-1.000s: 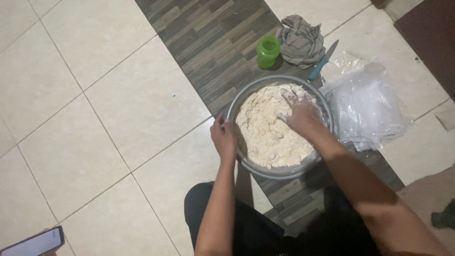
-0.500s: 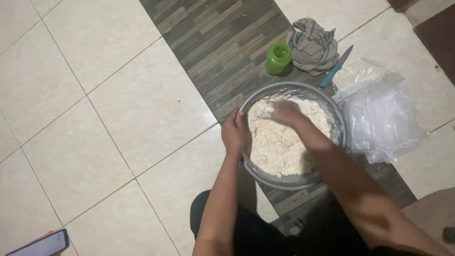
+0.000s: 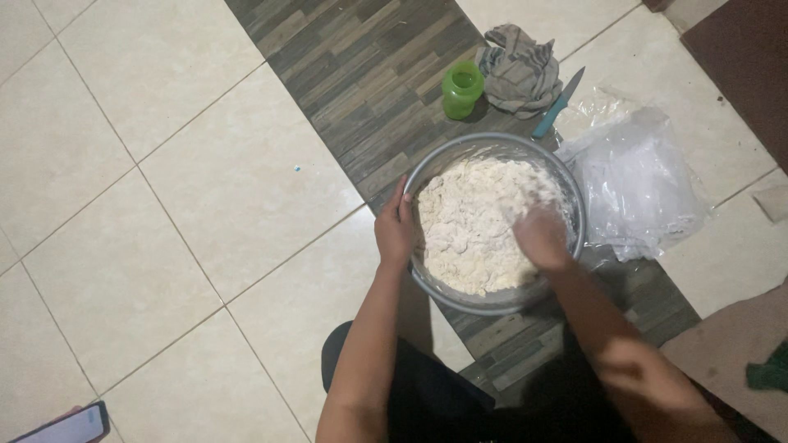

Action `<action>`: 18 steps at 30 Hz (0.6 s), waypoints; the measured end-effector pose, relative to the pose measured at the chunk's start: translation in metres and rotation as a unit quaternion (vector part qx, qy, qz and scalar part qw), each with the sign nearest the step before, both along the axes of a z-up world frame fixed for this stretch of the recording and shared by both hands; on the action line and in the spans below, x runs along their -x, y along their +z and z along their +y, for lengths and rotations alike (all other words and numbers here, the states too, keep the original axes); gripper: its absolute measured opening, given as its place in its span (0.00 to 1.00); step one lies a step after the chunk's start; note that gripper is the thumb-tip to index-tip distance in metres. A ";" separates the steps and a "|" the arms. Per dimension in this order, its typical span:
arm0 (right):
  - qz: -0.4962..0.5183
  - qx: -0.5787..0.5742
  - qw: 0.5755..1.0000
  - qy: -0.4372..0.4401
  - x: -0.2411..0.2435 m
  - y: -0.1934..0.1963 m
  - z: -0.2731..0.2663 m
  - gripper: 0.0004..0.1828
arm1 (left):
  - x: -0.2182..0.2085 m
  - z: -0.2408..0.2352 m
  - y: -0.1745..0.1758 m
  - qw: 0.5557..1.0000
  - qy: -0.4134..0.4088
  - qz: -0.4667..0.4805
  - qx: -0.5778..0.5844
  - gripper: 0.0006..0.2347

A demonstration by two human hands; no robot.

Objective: The person mixes flour and water in a metal bowl using their right hand. They knead the mixture until it forms a cohesive dough.

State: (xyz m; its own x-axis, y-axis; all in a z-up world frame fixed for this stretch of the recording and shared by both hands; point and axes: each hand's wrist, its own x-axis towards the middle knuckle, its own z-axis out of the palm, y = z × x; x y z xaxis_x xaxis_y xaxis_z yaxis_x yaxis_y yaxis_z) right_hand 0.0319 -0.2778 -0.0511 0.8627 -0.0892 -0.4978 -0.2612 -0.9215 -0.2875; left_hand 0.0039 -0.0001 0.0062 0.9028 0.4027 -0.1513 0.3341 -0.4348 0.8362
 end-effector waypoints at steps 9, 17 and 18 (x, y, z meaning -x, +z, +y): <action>0.005 -0.186 0.978 0.092 -0.125 -0.147 -0.015 0.31 | 0.002 0.004 0.005 0.997 -0.025 -0.031 0.062 0.17; 0.159 -0.176 0.932 0.276 -0.135 -0.091 0.099 0.36 | 0.000 0.002 0.008 0.999 0.018 0.000 0.045 0.15; 0.158 -0.135 0.931 0.301 -0.128 -0.067 0.105 0.37 | -0.005 0.001 0.009 0.999 0.017 -0.029 0.040 0.15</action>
State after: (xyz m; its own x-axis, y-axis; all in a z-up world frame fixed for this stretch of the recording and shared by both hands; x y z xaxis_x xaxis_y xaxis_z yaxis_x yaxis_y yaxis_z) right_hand 0.1602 -0.1727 -0.1180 0.5222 0.5278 -0.6699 0.1676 -0.8337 -0.5262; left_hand 0.0092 0.0013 0.0150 0.8969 0.4217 -0.1329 0.2980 -0.3547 0.8862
